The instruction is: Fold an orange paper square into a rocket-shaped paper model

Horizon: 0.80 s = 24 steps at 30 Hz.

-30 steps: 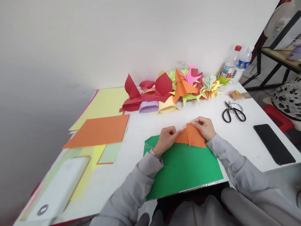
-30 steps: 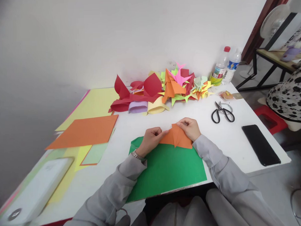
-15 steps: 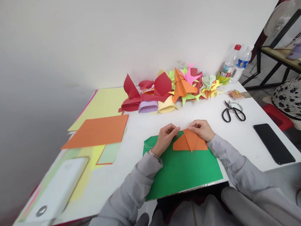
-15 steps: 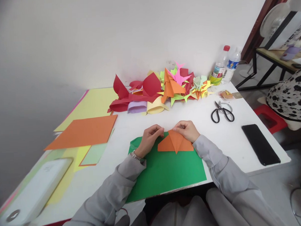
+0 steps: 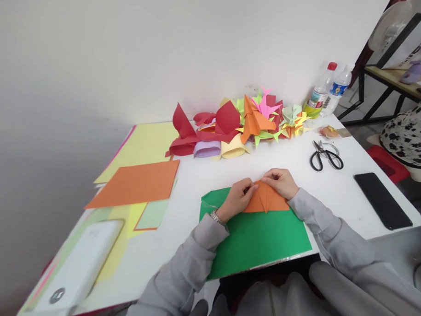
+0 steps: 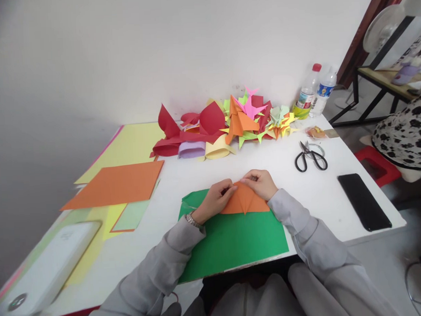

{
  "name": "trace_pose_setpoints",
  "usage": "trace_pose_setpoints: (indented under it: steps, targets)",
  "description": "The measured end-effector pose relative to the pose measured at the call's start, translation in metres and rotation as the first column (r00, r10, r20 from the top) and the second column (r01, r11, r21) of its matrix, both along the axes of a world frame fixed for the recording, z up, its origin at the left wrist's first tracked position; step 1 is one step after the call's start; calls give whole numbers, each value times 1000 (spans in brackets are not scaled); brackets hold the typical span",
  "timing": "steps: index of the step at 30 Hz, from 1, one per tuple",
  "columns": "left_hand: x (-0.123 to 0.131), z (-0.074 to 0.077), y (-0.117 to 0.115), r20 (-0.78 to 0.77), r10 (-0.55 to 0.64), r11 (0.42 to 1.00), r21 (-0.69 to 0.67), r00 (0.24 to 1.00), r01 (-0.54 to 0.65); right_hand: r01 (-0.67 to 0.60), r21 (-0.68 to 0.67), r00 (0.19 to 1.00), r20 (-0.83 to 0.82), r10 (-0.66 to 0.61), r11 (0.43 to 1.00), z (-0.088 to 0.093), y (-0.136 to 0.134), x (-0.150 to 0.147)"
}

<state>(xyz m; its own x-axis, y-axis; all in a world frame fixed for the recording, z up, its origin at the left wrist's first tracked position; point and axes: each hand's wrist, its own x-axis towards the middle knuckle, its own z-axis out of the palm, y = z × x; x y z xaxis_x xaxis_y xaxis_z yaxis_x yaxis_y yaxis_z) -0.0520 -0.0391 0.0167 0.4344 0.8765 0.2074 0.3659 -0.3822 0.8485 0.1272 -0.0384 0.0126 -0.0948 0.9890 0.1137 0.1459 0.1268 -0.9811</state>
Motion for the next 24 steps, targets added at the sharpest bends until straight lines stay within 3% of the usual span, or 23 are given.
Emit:
trace_pose_setpoints:
  steps: [8, 13, 16, 20, 24]
  targets:
    - [-2, -6, 2, 13, 191, 981, -24, 982, -190, 66, -22, 997, -30, -66, 998, 0, 2, 3]
    - [-4, -4, 2, 32, 277, 960, -47, 960, -275, 32, -63, 995, -90, -38, 998, 3, 2, 4]
    - [-5, 2, 1, 135, 214, 972, -129, 967, -197, -28, -82, 997, -73, 22, 996, 3, 0, 2]
    - [-3, 3, -2, 210, -38, 980, -184, 977, 77, -152, -91, 988, -32, 150, 984, 2, -4, -2]
    - [-1, 0, -4, 157, -82, 982, -155, 984, 107, -151, -58, 988, -41, 149, 987, 3, -2, 0]
